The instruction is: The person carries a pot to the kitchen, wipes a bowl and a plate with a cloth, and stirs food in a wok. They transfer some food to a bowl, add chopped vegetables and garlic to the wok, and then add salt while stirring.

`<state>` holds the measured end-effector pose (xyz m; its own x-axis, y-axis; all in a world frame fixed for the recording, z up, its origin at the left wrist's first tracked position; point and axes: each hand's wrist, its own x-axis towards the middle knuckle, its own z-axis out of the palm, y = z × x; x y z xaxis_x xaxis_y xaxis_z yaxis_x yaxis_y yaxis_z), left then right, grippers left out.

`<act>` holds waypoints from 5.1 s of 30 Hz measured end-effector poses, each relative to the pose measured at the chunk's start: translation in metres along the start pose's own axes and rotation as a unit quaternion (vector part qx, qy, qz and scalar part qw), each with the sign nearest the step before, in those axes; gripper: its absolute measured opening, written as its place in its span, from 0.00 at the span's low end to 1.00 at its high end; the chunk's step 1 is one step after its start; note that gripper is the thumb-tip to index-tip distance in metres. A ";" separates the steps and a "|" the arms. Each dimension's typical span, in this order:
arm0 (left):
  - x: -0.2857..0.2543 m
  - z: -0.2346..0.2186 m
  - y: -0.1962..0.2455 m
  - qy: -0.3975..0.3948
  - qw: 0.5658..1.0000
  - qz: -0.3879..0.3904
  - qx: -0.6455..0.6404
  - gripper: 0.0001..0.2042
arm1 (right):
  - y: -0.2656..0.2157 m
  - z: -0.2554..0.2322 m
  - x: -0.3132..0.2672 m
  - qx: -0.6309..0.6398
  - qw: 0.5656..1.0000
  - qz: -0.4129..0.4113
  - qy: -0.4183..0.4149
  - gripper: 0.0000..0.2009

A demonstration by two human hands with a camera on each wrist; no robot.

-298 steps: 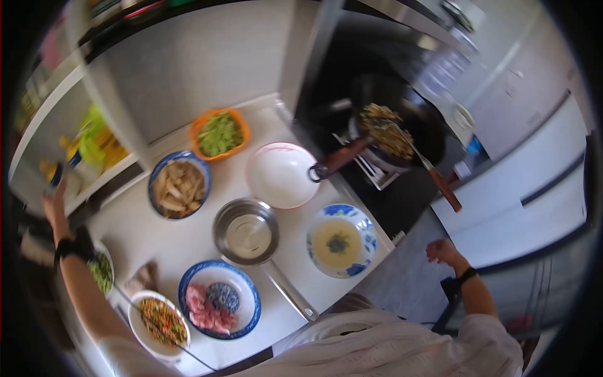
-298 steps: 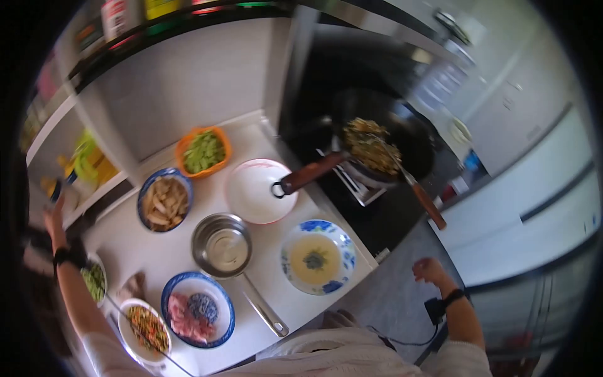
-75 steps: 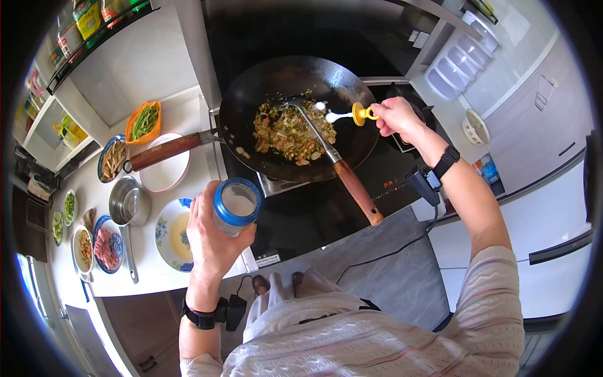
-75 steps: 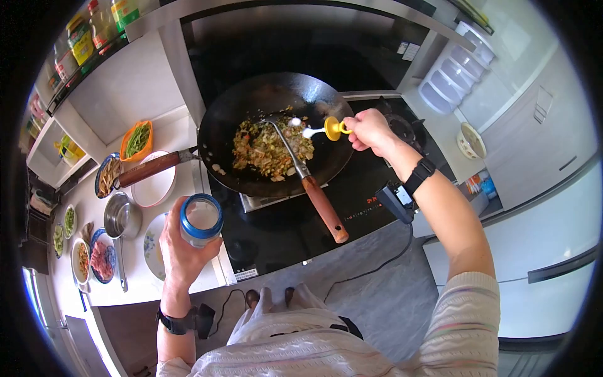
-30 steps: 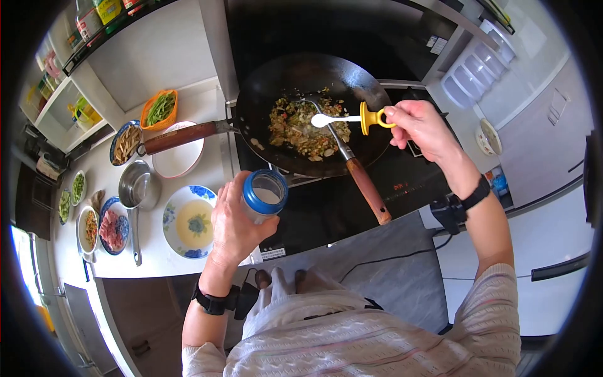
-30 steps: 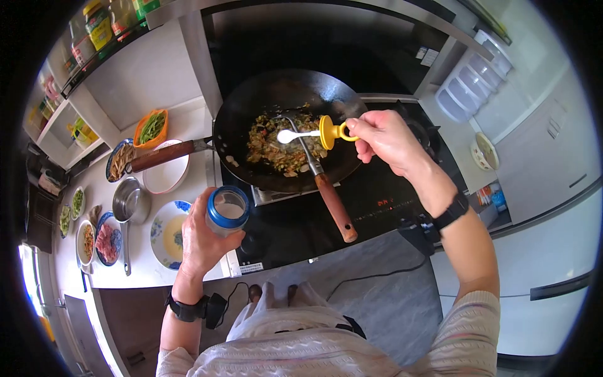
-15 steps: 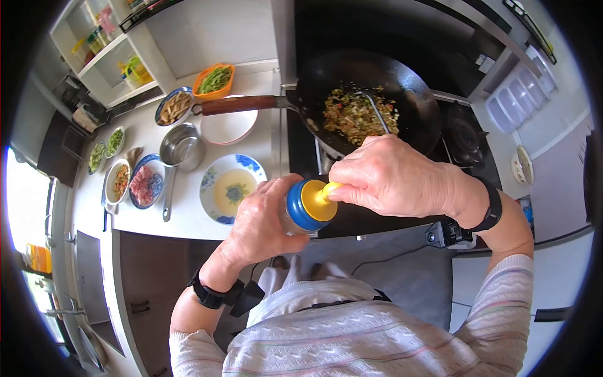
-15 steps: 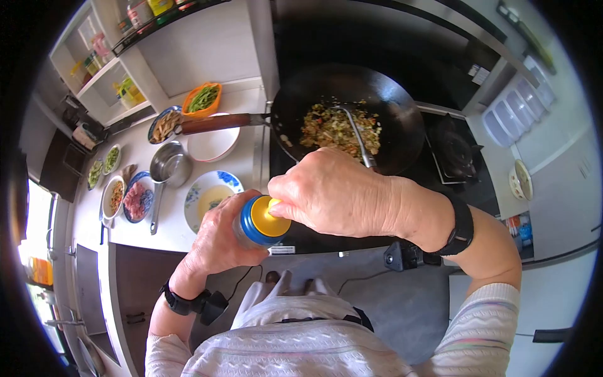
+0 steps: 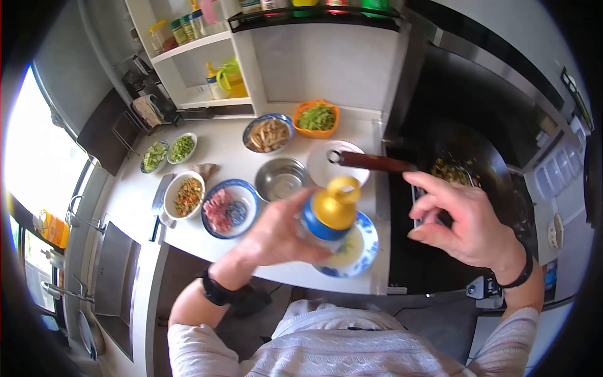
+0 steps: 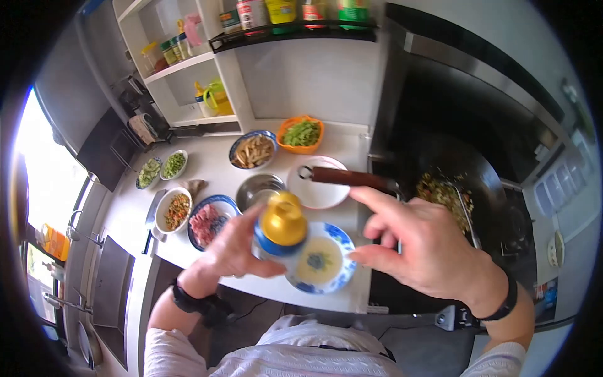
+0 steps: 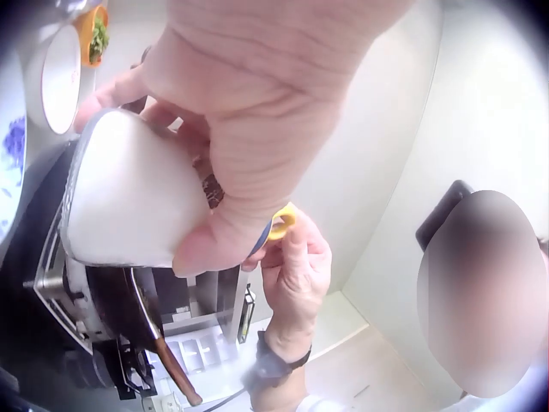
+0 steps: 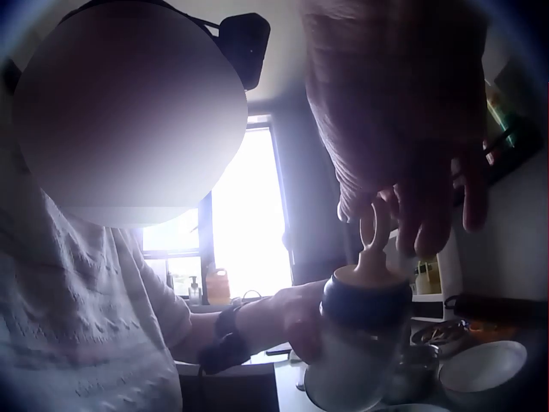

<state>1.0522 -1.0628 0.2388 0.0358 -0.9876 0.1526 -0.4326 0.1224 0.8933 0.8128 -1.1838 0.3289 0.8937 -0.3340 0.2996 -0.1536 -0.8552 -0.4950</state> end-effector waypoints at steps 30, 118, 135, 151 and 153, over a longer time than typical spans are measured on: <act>0.202 -0.500 -0.426 0.434 0.803 -0.232 0.336 0.35 | 0.073 0.024 -0.012 0.017 0.795 0.572 0.202 0.12; 0.113 0.053 -0.085 0.216 0.936 -0.071 -0.270 0.14 | 0.140 -0.169 -0.106 0.138 0.965 0.160 0.153 0.11; 0.113 0.050 -0.085 0.221 0.939 -0.056 -0.258 0.14 | 0.107 -0.210 -0.104 0.231 0.944 0.236 -0.005 0.08; 0.114 0.051 -0.083 0.235 0.935 -0.065 -0.256 0.15 | 0.184 -0.159 -0.168 0.177 0.791 0.424 0.404 0.16; 0.113 0.051 -0.079 0.237 0.936 -0.064 -0.253 0.15 | 0.180 -0.160 -0.164 0.181 0.816 0.374 0.400 0.14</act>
<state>1.0442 -1.1888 0.1643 0.5064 -0.8571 0.0942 0.0808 0.1559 0.9845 0.5711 -1.3461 0.3210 0.0220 -0.9856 0.1675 -0.2657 -0.1673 -0.9494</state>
